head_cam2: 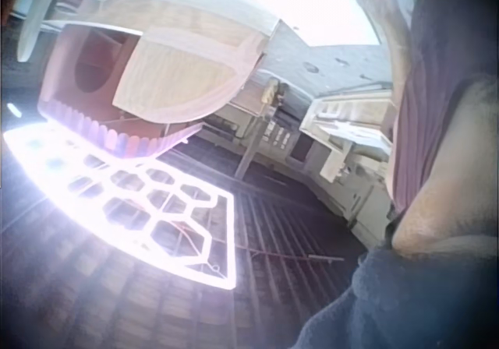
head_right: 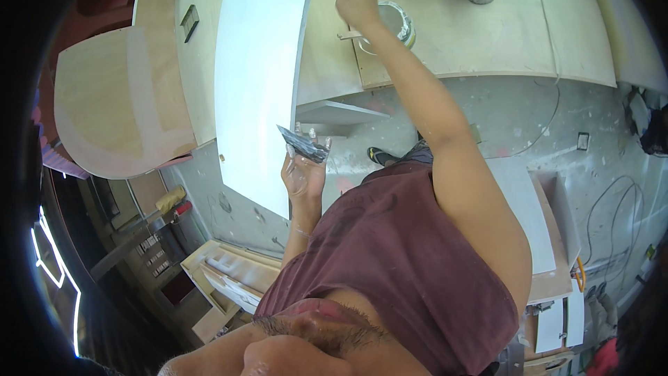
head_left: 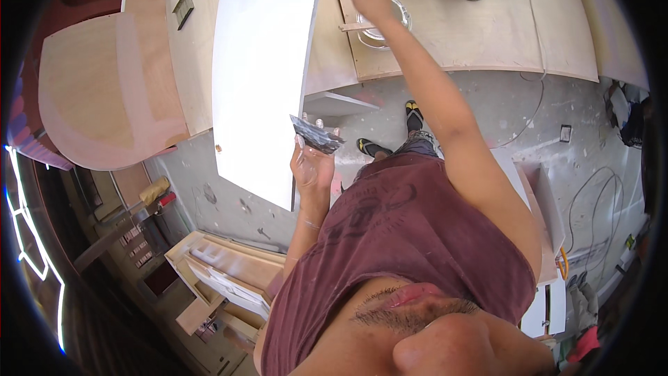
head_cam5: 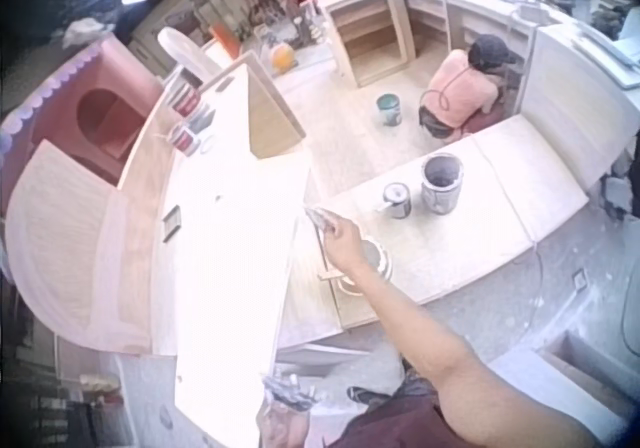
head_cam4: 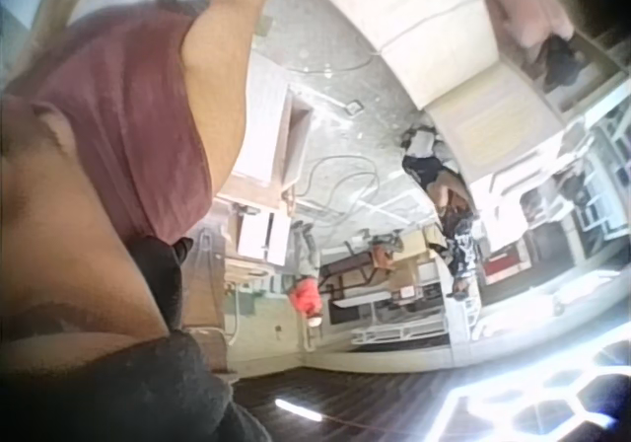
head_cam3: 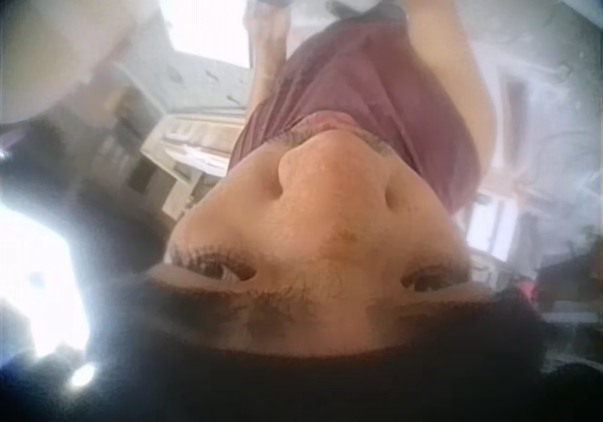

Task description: The person sands the edges of a white wooden panel by hand using pieces of sandpaper, occasionally dipping their fingers into a container of white liquid to apply it to the edges before sanding again.

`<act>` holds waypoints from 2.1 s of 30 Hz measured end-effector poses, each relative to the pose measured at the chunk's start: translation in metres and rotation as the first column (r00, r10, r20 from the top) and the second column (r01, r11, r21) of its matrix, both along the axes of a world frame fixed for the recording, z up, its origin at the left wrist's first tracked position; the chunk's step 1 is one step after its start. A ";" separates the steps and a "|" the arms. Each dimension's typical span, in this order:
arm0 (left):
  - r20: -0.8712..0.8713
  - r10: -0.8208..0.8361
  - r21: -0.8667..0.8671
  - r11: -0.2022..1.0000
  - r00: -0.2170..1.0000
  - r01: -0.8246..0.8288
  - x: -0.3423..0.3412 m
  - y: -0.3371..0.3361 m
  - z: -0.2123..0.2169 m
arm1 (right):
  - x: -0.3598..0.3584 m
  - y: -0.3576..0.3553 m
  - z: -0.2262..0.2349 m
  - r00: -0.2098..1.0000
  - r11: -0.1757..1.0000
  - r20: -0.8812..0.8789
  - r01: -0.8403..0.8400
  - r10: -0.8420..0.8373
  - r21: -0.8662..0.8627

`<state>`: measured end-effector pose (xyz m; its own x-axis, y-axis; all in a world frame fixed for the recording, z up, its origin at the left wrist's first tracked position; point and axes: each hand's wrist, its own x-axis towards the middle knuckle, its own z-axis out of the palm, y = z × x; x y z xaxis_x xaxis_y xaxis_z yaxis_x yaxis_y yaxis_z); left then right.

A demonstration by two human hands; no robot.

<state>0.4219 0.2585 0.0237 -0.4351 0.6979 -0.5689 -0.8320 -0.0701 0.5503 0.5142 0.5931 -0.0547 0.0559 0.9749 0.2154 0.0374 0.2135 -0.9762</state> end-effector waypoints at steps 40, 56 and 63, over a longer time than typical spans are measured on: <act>-0.034 0.061 -0.061 0.996 0.998 -0.063 0.011 0.014 0.020 | 0.002 0.130 -0.006 0.977 0.993 0.177 0.107 -0.116 0.058; -0.073 0.107 -0.063 0.992 0.992 -0.111 0.012 0.015 0.021 | 0.011 0.107 -0.014 0.998 0.992 0.019 0.054 -0.057 0.115; -0.046 0.110 -0.002 0.994 0.993 -0.110 0.010 0.012 0.020 | -0.007 0.022 -0.011 0.999 0.998 0.040 0.017 -0.019 0.062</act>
